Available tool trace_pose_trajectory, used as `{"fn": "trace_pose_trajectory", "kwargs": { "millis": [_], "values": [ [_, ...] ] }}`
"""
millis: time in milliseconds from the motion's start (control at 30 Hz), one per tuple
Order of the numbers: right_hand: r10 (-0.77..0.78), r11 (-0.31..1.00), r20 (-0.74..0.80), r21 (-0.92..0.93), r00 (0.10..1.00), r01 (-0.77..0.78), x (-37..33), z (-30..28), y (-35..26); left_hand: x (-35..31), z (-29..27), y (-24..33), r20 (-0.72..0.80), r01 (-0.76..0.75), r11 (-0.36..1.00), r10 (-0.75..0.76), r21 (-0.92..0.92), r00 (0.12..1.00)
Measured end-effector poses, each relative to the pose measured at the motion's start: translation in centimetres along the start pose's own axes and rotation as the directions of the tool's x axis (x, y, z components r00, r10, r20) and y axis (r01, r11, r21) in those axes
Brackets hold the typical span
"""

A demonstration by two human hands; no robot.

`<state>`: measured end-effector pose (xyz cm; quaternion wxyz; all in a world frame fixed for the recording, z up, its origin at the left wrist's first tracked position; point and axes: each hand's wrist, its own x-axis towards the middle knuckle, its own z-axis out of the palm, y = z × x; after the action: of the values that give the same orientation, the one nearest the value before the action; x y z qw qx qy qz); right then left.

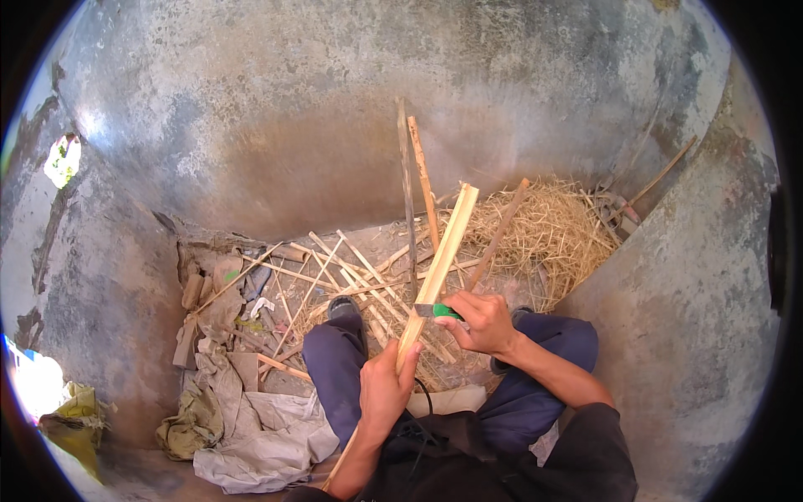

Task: The person thins a bamboo stick by using a green utility knife to shave layers off the surface while holding the stick in their other hand.

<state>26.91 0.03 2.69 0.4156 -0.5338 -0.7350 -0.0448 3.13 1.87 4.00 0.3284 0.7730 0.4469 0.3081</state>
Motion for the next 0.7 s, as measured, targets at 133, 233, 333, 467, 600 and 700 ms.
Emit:
{"fn": "trace_pose_trajectory", "kwargs": {
  "millis": [133,233,333,467,600,700],
  "values": [
    [0.001,1.0,-0.009,0.013,1.0,-0.001,0.1,0.0,0.0,0.1,0.3,0.2,-0.023,-0.025,0.999,0.025,0.02,0.999],
    [0.001,1.0,-0.02,0.002,1.0,-0.001,-0.2,0.2,0.3,0.3,0.3,0.1,-0.007,-0.021,0.999,0.021,0.029,1.0],
    [0.02,0.999,-0.022,-0.03,1.0,-0.021,-0.4,0.3,0.9,0.4,0.3,0.0,0.012,-0.005,1.0,0.005,0.018,1.0],
    [0.061,0.996,-0.047,-0.067,0.997,-0.064,0.2,-0.5,1.6,0.1,0.0,0.4,0.044,0.045,0.999,-0.045,0.012,0.998],
    [0.005,0.991,-0.131,-0.133,0.991,-0.022,0.7,-0.9,2.9,-0.3,-0.2,0.6,0.055,0.055,0.998,-0.054,-0.018,0.997],
    [0.164,0.978,-0.116,-0.111,0.98,-0.176,1.0,-1.5,5.8,-1.3,-0.3,-0.6,0.059,0.022,1.0,-0.023,0.004,0.998]
  ]
}}
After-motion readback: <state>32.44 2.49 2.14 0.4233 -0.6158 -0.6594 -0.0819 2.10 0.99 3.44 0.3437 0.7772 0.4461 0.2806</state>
